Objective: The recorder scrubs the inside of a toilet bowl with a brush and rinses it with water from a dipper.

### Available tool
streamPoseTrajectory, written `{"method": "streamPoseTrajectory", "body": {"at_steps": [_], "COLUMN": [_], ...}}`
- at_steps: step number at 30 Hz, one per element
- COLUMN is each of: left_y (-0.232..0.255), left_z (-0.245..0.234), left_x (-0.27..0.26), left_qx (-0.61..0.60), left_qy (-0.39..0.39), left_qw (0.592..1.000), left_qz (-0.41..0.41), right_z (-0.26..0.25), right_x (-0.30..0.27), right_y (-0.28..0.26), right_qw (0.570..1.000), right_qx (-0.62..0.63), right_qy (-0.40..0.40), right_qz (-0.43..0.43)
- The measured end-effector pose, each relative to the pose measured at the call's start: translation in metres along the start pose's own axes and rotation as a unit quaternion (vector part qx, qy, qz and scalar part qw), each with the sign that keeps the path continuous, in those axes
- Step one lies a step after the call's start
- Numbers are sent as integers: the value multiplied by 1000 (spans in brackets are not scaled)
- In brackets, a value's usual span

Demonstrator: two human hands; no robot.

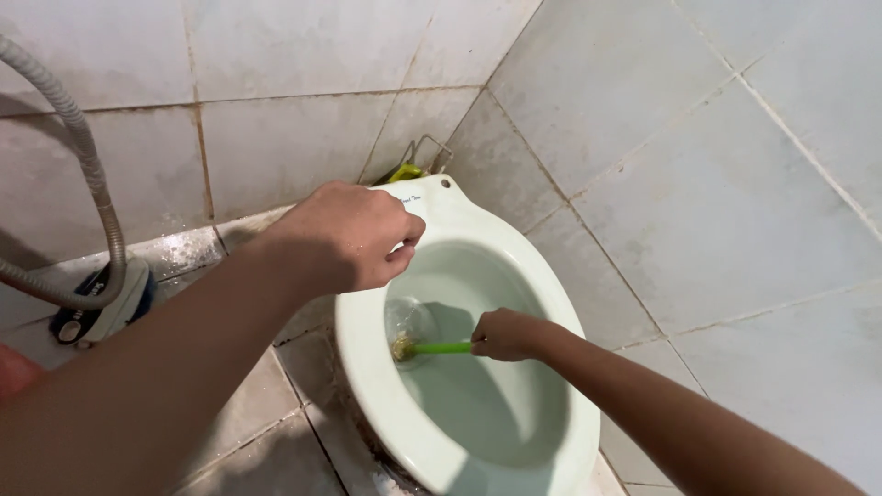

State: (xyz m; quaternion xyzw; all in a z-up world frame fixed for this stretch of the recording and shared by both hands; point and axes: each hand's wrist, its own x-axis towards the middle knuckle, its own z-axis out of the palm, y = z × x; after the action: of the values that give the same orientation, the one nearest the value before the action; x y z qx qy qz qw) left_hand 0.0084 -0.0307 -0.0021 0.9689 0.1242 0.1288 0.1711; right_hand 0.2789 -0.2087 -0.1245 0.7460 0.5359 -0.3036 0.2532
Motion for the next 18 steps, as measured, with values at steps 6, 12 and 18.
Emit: {"method": "streamPoseTrajectory", "body": {"at_steps": [6,12,18], "left_y": [1,-3,-1], "left_z": [-3,0,-3], "left_x": [0,-1,2], "left_qx": [-2,11,-2], "left_qy": [-25,-23,-30], "left_qw": [1000,1000,999], "left_qz": [-18,-8,-18], "right_z": [-22,9,-30], "right_x": [-15,-11,-14], "right_y": [-38,-21,-16], "right_qw": [953,947,991], "right_qx": [-299,-322,-118], "right_qy": [50,19,-39], "right_qz": [-4,-7,49]}}
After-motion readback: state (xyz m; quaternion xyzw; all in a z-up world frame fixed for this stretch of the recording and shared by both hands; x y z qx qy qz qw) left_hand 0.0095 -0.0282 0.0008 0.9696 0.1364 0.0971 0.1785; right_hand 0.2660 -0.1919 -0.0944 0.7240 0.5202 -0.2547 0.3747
